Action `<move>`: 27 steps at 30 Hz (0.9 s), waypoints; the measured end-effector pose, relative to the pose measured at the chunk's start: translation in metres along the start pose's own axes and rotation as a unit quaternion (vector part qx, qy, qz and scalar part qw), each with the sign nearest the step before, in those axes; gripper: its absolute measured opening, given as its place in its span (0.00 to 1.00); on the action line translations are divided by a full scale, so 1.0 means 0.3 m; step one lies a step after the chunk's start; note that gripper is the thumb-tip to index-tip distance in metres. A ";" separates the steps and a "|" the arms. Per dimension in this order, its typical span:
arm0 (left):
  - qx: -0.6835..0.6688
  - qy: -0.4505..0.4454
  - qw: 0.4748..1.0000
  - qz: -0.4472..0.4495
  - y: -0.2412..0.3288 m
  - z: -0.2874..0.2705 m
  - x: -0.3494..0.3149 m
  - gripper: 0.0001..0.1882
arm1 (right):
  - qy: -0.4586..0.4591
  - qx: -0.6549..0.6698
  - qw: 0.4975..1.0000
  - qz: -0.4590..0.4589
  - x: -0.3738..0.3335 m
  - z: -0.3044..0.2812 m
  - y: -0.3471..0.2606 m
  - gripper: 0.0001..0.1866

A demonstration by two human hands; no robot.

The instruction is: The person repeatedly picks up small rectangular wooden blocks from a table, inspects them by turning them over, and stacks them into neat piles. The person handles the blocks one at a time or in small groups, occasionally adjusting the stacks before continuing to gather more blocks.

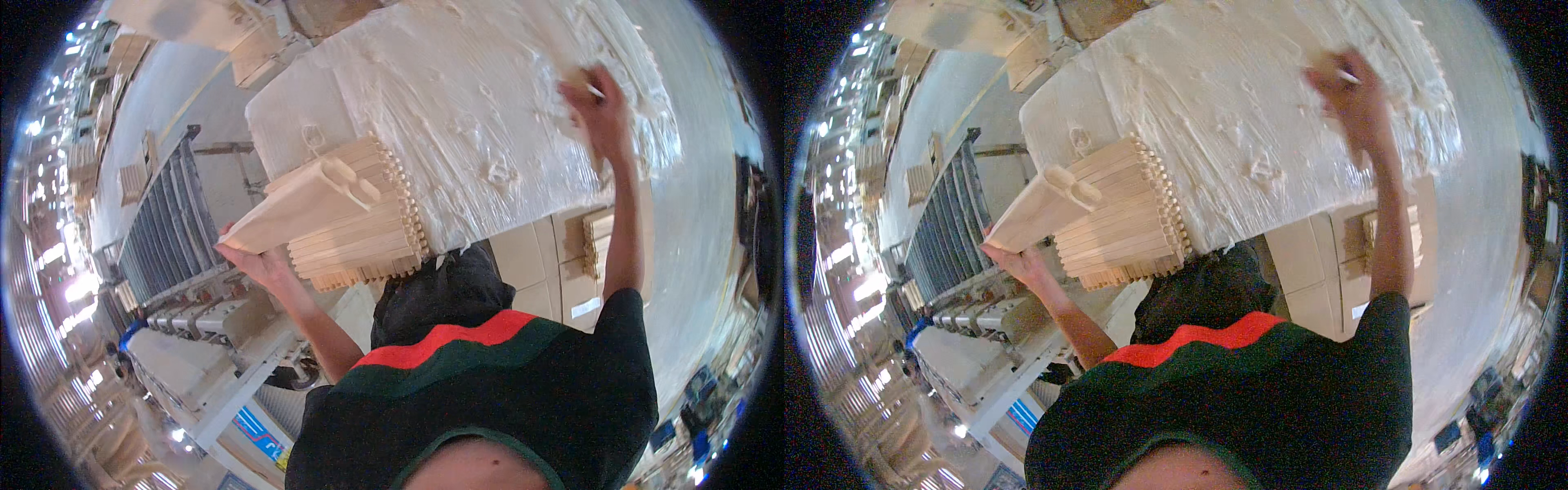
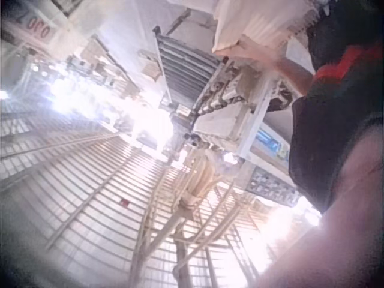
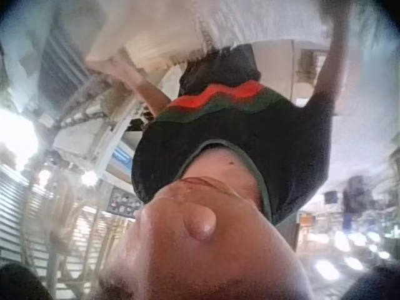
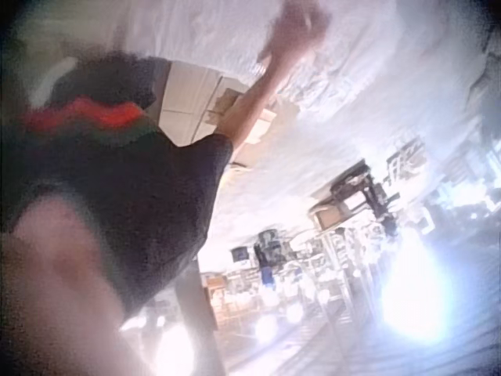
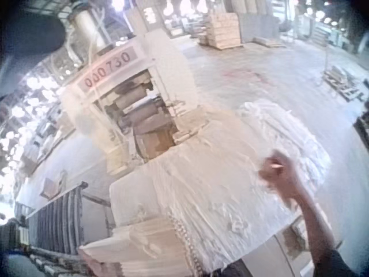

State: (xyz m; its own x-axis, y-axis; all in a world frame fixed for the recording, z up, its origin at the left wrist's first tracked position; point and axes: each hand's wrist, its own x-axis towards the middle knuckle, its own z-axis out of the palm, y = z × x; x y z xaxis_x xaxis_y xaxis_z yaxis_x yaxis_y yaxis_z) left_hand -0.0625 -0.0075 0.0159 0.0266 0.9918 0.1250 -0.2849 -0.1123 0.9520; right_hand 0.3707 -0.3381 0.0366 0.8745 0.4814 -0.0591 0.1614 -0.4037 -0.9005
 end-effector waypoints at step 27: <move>-0.155 -0.091 0.982 -0.057 0.311 0.285 -0.259 0.24 | -0.389 0.191 0.887 -0.158 -0.373 0.502 -0.362 0.18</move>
State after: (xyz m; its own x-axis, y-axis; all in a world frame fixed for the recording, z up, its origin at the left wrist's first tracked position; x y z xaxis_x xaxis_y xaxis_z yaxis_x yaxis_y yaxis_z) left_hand -0.0094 -0.1001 0.1190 0.2380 0.9664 0.0967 -0.5476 0.0512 0.8352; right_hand 0.1865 -0.2310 0.0761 0.2082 0.9750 0.0771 0.0457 0.0691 -0.9966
